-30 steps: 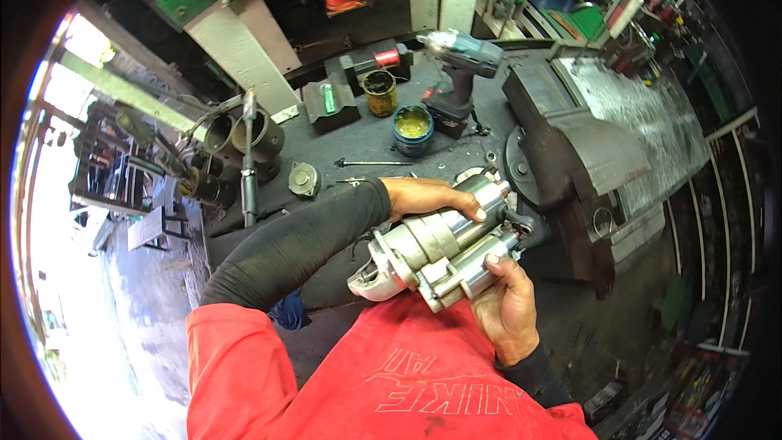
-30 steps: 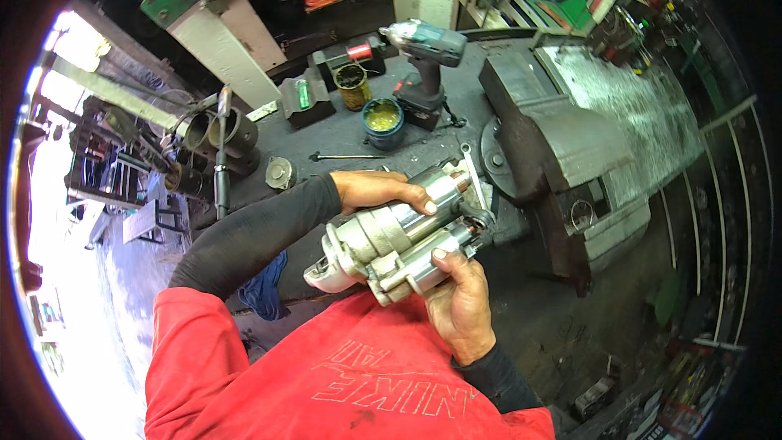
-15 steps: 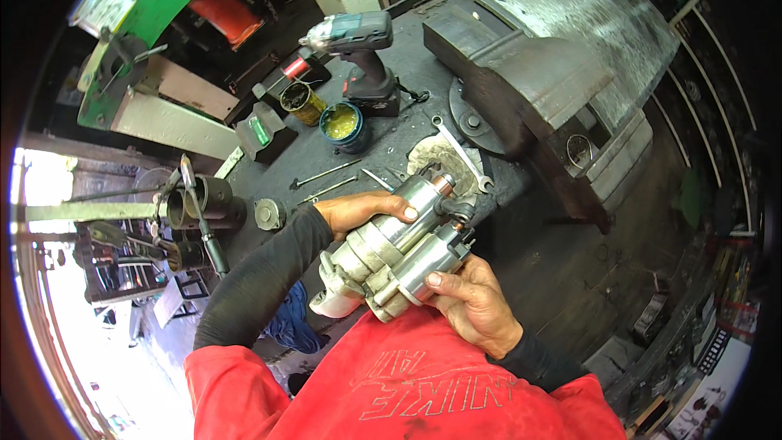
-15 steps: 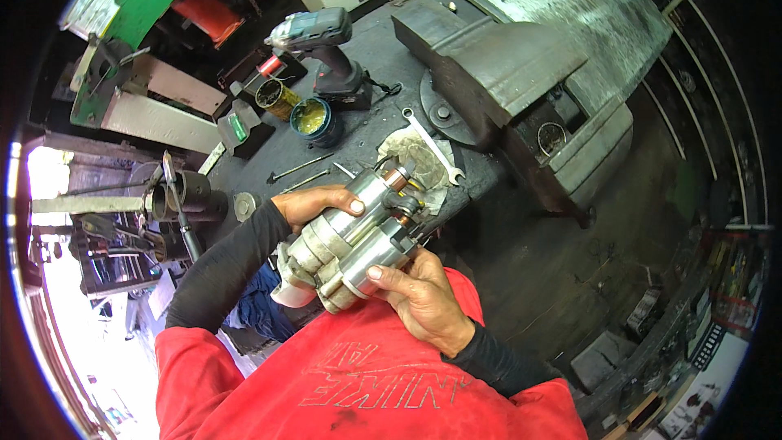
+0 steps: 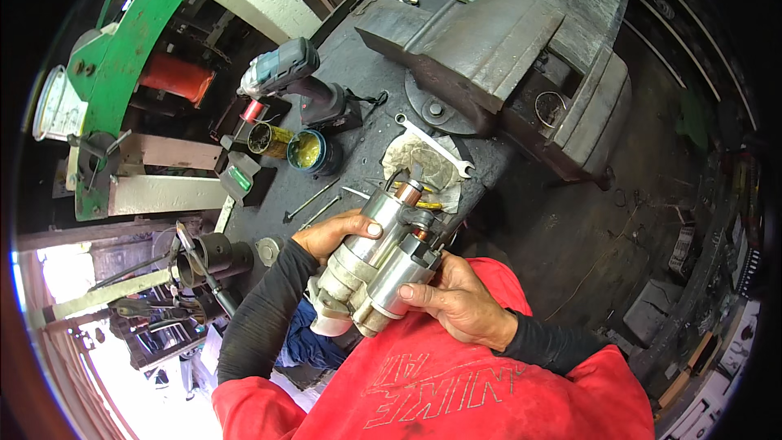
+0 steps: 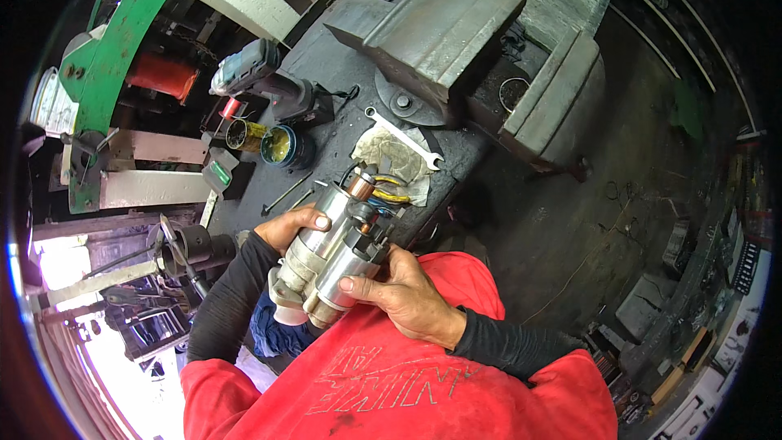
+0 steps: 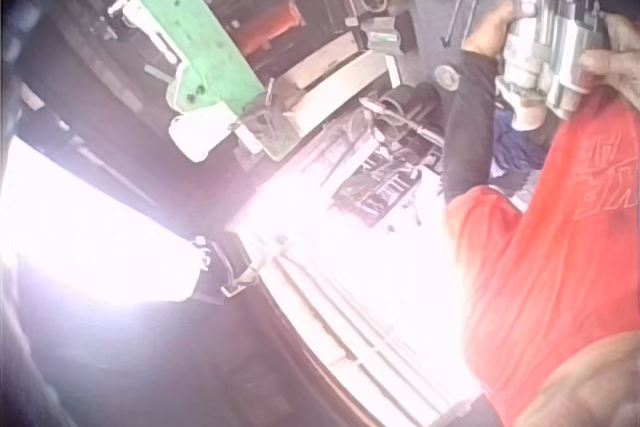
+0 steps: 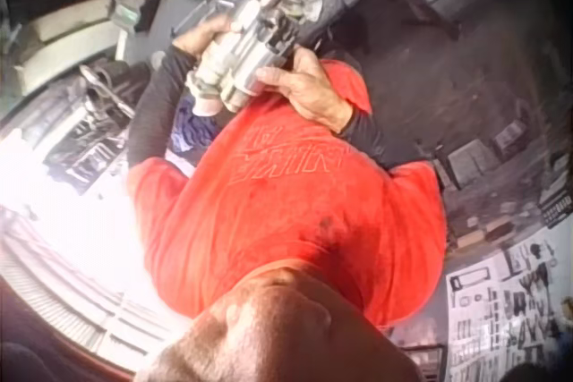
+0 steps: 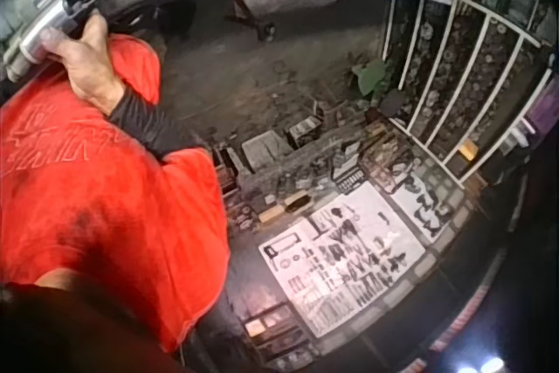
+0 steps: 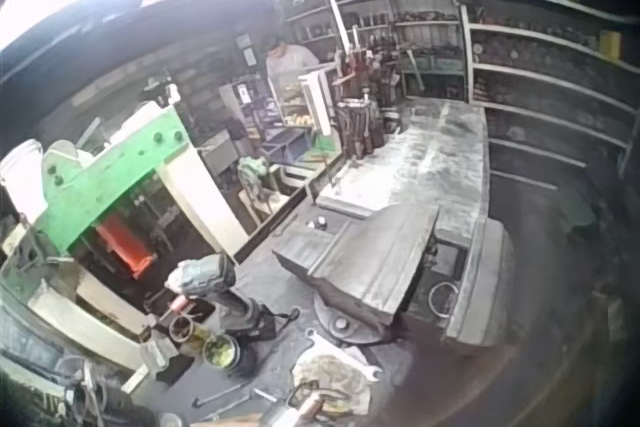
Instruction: The person cleans a cylindrical motor component with a blue cloth, then inserts it into a motor housing. They attach a metal bracket and secure it with screws, then fit a cover onto the assembly. The person continues to tighten and adjust the assembled motor parts on the workbench.
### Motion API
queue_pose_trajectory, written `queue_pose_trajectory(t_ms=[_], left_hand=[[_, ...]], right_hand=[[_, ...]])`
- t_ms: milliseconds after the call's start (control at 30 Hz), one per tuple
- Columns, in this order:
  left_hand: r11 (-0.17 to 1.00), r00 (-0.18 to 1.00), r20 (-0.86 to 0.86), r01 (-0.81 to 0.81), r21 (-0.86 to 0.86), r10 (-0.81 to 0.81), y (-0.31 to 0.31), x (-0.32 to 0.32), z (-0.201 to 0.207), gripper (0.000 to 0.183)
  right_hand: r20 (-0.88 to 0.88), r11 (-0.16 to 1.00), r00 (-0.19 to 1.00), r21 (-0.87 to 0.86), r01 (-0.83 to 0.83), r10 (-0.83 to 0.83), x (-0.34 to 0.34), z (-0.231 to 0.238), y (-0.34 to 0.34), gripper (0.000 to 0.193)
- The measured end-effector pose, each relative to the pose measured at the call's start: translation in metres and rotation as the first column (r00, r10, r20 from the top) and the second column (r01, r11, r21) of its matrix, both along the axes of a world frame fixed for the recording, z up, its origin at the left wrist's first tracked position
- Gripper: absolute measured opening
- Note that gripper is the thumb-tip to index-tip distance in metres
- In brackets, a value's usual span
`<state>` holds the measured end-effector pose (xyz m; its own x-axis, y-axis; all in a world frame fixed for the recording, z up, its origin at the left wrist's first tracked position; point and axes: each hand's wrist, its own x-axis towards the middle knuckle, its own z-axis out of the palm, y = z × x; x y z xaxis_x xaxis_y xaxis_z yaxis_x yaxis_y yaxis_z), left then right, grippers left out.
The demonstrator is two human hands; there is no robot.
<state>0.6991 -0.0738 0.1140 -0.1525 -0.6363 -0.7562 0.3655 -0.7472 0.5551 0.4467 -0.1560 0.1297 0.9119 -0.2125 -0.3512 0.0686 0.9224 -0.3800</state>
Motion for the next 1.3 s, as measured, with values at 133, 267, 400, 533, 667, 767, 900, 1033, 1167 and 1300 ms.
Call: queue_pose_trajectory(t_ms=[133, 267, 400, 533, 667, 767, 900, 1033, 1167, 1300], left_hand=[[0.998, 0.998, 0.008, -0.068, 0.003, 0.068, 0.002, 0.0, -0.005, 0.074], [1.0, 0.999, -0.023, -0.028, 0.012, 0.028, 0.0, 0.002, -0.004, 0.078], [0.999, 0.998, -0.063, -0.021, -0.031, 0.019, -0.004, 0.003, -0.001, 0.083], [0.997, 0.996, -0.046, -0.078, -0.011, 0.077, -0.004, 0.0, -0.002, 0.077], [0.992, 0.992, -0.037, -0.124, 0.019, 0.125, -0.003, -0.001, -0.009, 0.07], [0.991, 0.989, -0.051, -0.135, 0.02, 0.135, -0.004, 0.0, -0.012, 0.068], [0.996, 0.991, -0.105, -0.079, 0.046, 0.084, -0.005, 0.003, -0.008, 0.075], [0.996, 0.994, -0.073, -0.08, 0.047, 0.083, -0.008, 0.002, -0.003, 0.076], [0.996, 0.995, -0.063, -0.08, 0.045, 0.083, -0.012, -0.001, -0.001, 0.075], [0.995, 0.994, -0.052, -0.091, 0.047, 0.093, -0.012, -0.002, 0.0, 0.074]], right_hand=[[-0.013, 1.0, 1.0, -0.029, 0.008, -0.008, 0.0, -0.003, -0.001, 0.051], [0.007, 0.998, 1.0, -0.061, 0.028, -0.027, 0.0, -0.005, 0.0, 0.053], [-0.006, 0.993, 1.0, -0.115, 0.027, -0.028, 0.0, -0.006, -0.001, 0.057], [-0.004, 0.989, 0.999, -0.14, 0.052, -0.053, 0.002, -0.006, -0.003, 0.061], [-0.023, 0.991, 0.999, -0.127, 0.04, -0.044, 0.0, -0.003, -0.006, 0.061], [-0.022, 0.99, 0.999, -0.136, 0.043, -0.046, -0.001, -0.001, -0.009, 0.06], [-0.021, 0.981, 0.998, -0.187, 0.049, -0.054, -0.002, -0.001, -0.011, 0.06], [-0.048, 0.978, 0.998, -0.208, 0.027, -0.038, -0.002, -0.004, -0.012, 0.06], [-0.029, 0.978, 0.998, -0.203, 0.047, -0.054, -0.003, -0.003, -0.013, 0.06], [-0.025, 0.984, 0.998, -0.17, 0.055, -0.06, -0.004, -0.001, -0.016, 0.06]])
